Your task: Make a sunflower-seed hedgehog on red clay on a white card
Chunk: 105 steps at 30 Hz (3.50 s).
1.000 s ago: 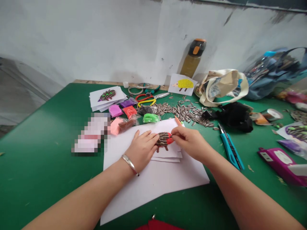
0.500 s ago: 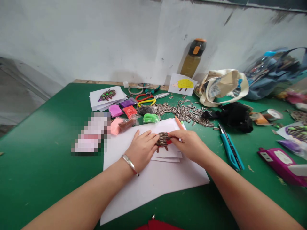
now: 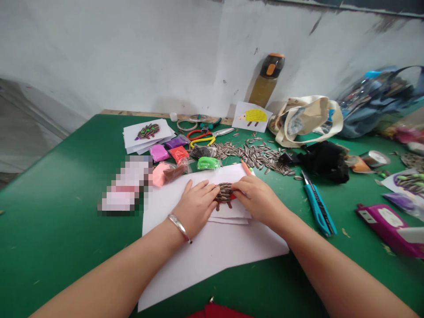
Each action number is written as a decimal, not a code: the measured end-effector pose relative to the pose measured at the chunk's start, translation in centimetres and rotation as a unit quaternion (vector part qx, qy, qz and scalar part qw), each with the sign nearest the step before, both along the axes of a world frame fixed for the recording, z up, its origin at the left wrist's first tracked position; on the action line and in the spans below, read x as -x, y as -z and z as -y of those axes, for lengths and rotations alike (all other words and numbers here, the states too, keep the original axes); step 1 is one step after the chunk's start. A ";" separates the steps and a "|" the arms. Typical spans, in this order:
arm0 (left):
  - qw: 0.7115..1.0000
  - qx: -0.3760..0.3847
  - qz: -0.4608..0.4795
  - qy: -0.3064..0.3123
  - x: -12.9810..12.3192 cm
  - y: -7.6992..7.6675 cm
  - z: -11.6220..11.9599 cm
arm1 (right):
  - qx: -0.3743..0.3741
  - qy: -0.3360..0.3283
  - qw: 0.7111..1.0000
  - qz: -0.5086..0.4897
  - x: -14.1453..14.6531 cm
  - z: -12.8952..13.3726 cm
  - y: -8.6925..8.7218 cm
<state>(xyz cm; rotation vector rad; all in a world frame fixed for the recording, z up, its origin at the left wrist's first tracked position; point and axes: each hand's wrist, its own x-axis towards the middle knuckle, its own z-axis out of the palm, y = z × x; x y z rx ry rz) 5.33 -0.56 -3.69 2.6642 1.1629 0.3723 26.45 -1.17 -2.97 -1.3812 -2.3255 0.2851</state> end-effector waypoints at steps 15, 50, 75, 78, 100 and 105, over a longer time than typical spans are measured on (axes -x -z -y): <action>1.000 -0.003 -0.015 -0.010 -0.2 0.1 0.0 | 0.031 0.005 0.999 0.017 0.2 0.1 0.3; 1.000 -0.011 -0.007 -0.011 -0.2 0.3 0.0 | 0.022 0.033 0.996 0.075 0.3 0.3 -0.4; 1.000 0.005 0.002 0.009 0.4 0.6 -0.1 | -0.021 0.220 0.971 0.088 -6.5 -1.7 -0.4; 1.000 0.020 0.006 0.008 0.5 0.5 -0.1 | -0.019 0.244 0.966 0.085 -7.5 -2.0 0.2; 0.999 0.023 0.019 0.012 0.6 0.1 -0.1 | -0.006 0.218 0.952 0.213 -7.4 -2.5 1.3; 1.000 0.022 0.017 0.012 0.6 0.0 -0.1 | -0.014 0.225 0.945 0.238 -7.2 -2.4 1.5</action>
